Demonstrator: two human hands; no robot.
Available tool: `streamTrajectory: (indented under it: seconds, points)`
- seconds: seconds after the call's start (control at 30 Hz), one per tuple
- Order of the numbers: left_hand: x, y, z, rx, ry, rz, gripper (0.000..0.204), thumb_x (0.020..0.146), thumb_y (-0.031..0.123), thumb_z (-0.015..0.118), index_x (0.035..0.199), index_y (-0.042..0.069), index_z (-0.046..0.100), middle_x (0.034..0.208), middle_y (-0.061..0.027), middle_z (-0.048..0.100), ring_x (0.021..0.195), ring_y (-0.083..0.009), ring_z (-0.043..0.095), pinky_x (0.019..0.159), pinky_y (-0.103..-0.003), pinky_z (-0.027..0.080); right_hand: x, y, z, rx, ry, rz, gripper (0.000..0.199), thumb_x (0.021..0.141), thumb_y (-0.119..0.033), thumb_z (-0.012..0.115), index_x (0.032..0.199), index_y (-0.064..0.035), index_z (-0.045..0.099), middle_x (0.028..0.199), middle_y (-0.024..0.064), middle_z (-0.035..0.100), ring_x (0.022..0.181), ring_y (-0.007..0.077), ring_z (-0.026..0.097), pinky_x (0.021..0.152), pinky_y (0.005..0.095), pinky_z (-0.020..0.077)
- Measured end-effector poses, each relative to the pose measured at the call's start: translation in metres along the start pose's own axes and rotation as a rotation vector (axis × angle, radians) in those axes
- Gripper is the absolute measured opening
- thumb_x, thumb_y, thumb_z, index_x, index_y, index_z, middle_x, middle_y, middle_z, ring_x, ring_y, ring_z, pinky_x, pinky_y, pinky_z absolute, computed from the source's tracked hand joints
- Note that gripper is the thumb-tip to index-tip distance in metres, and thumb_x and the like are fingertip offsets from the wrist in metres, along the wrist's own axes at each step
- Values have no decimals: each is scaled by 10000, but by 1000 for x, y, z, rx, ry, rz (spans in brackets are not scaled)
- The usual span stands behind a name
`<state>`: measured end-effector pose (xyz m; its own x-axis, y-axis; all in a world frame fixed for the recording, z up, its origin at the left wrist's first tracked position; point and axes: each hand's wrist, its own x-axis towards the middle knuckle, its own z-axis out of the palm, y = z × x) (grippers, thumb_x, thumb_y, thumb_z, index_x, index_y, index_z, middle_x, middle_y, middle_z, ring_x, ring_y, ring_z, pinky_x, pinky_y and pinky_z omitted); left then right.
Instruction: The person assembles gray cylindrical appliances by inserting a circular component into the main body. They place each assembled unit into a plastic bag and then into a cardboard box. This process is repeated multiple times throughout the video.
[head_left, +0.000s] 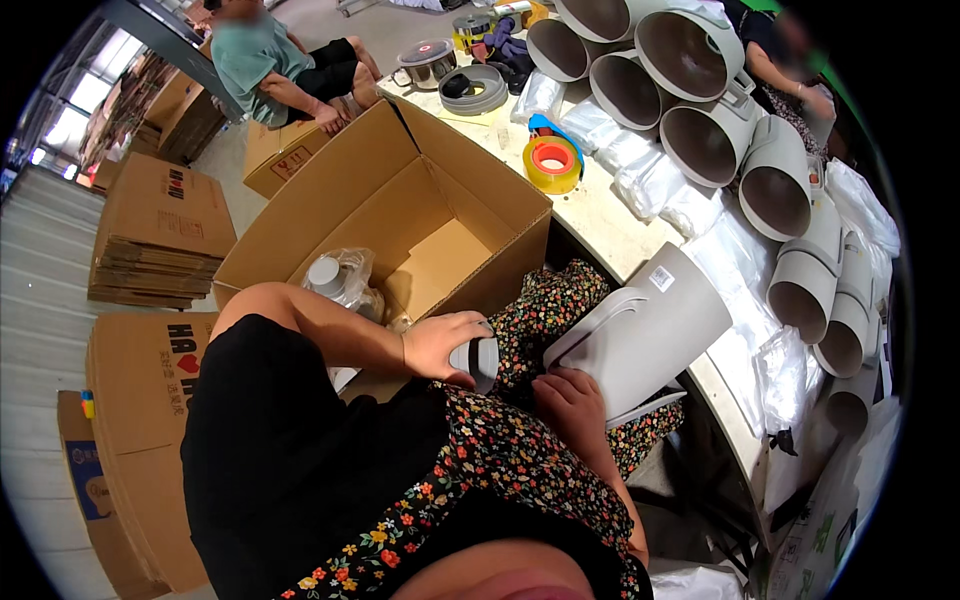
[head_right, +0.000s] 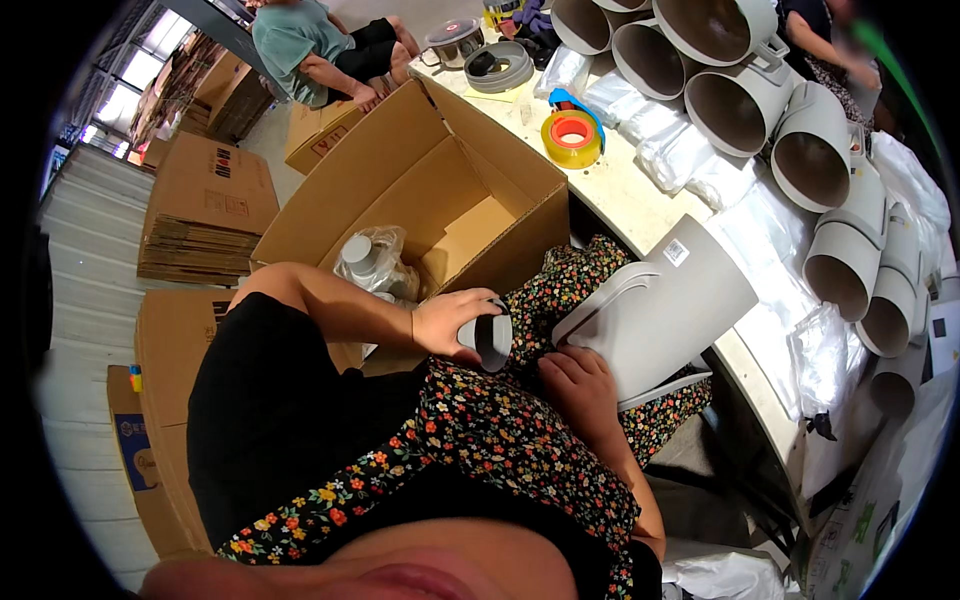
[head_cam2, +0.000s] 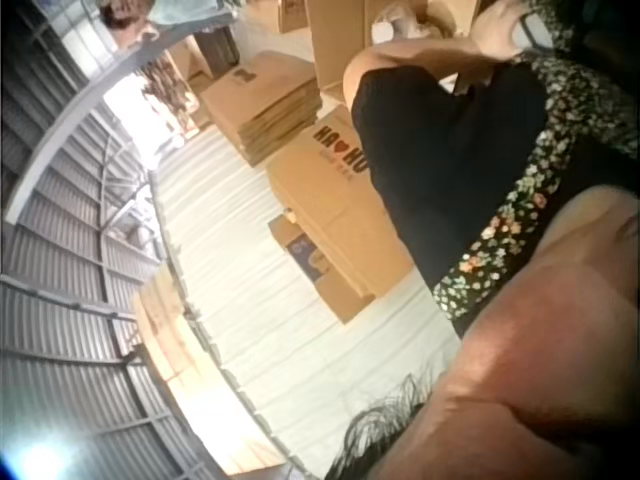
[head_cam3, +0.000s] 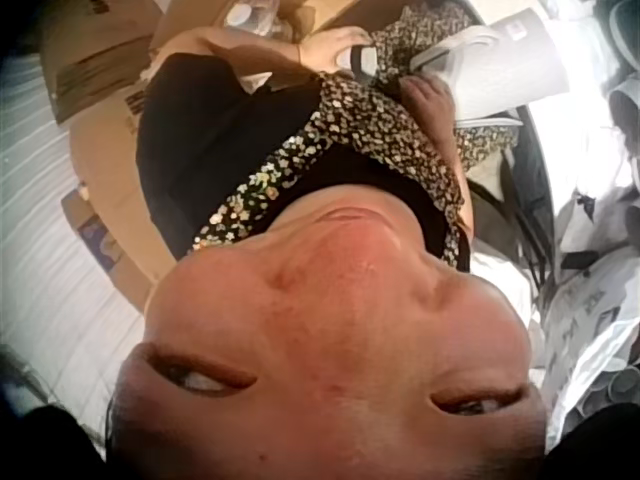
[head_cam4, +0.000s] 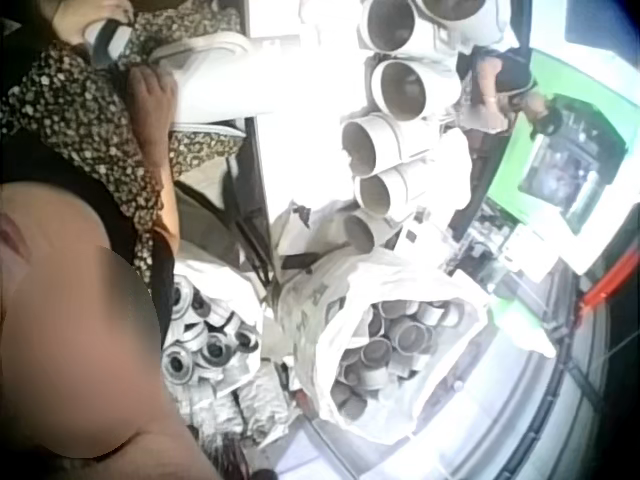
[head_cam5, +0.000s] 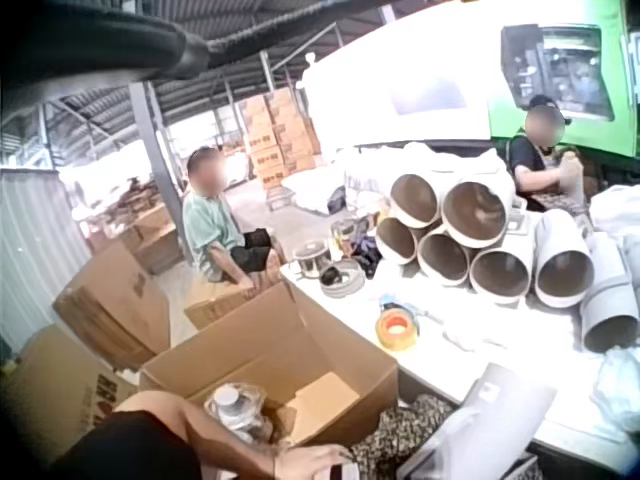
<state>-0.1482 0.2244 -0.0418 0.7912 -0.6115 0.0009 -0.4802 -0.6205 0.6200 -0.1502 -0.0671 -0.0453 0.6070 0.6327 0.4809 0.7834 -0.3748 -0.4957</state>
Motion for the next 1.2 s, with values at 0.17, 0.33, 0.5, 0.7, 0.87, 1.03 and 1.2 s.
streamTrajectory:
  seconds: [0.17, 0.33, 0.5, 0.7, 0.87, 1.03, 1.2]
  points:
    - [1, -2, 2, -14, -8, 6, 714, 636, 453, 739, 1172, 75, 457, 1192, -156, 453, 1081, -349, 485, 887, -396, 422, 2, 1, -3, 26, 17, 3, 254, 672, -79, 618, 925, -83, 594, 930, 29, 623, 921, 230, 573, 808, 383, 458]
    - [-2, -4, 3, -21, -6, -14, 710, 647, 460, 730, 1179, 81, 453, 1199, -158, 450, 1090, -349, 480, 895, -399, 416, 6, -1, 0, 14, 22, 18, 241, 673, -73, 613, 913, -80, 600, 921, 33, 624, 913, 233, 576, 804, 378, 460]
    - [-2, -7, 4, -9, -22, -20, 719, 649, 462, 731, 1189, 81, 449, 1203, -161, 449, 1093, -351, 480, 900, -398, 413, 7, -3, 2, 16, 22, 44, 232, 671, -65, 607, 903, -75, 605, 924, 44, 624, 905, 239, 577, 798, 378, 463]
    - [-2, -11, 4, -25, -14, -24, 726, 644, 457, 741, 1190, 72, 456, 1205, -169, 454, 1098, -354, 479, 911, -399, 408, 16, 8, -18, 192, 49, 76, 203, 670, -60, 614, 873, -41, 611, 904, 99, 623, 880, 283, 579, 764, 388, 463]
    - [8, 0, -3, 5, -45, -26, 729, 638, 419, 766, 1199, 70, 458, 1212, -181, 453, 1133, -359, 460, 934, -392, 406, 46, 62, -104, -325, 424, 231, 251, 753, -72, 639, 997, -21, 611, 1003, 143, 611, 983, 330, 548, 865, 412, 417]
    - [16, 6, -1, 8, -97, -58, 748, 633, 388, 774, 1217, 63, 438, 1240, -185, 438, 1142, -368, 450, 951, -397, 394, 64, 149, -143, -510, 457, 469, 539, 818, -336, 602, 1234, -17, 476, 1325, 181, 422, 1242, 341, 356, 1018, 395, 304]
    - [17, 9, -6, -29, -92, -96, 754, 628, 328, 775, 1241, 60, 427, 1219, -188, 460, 1126, -362, 473, 953, -392, 394, 35, 142, -163, 230, 48, 739, 395, 825, -338, 583, 1077, -33, 590, 926, 118, 637, 851, 189, 574, 792, 288, 440]
